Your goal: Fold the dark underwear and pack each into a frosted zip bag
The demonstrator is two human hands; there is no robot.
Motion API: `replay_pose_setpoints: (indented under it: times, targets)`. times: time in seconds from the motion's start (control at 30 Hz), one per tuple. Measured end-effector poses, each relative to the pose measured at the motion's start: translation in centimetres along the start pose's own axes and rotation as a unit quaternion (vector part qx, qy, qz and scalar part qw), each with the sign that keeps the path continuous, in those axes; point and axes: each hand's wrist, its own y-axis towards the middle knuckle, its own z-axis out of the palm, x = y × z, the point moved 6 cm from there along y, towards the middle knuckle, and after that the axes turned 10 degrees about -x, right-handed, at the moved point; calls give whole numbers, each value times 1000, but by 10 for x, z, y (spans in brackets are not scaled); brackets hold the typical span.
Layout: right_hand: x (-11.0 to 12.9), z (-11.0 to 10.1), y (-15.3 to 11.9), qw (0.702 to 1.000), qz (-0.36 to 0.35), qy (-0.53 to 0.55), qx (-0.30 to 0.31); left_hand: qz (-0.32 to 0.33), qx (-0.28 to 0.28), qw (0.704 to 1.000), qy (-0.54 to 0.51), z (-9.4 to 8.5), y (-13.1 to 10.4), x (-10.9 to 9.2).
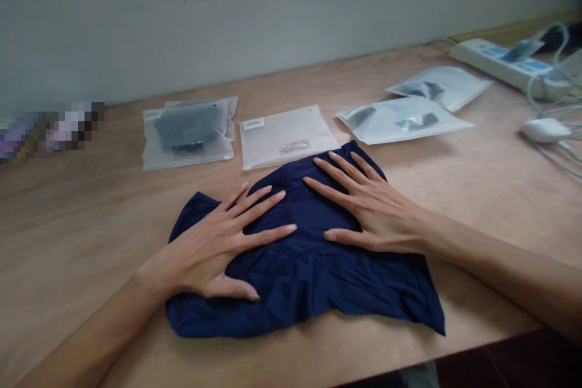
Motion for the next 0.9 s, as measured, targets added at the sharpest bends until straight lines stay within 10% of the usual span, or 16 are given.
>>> replay_pose_setpoints:
  times: [0.7,0.9]
  targets:
    - [15,-3,-1,994,-79,70,37,16,-18,999,37,-4,-27,11]
    - [34,-28,-4,975,-187,73,-97,57,-182,981,27,-26,-35,-5]
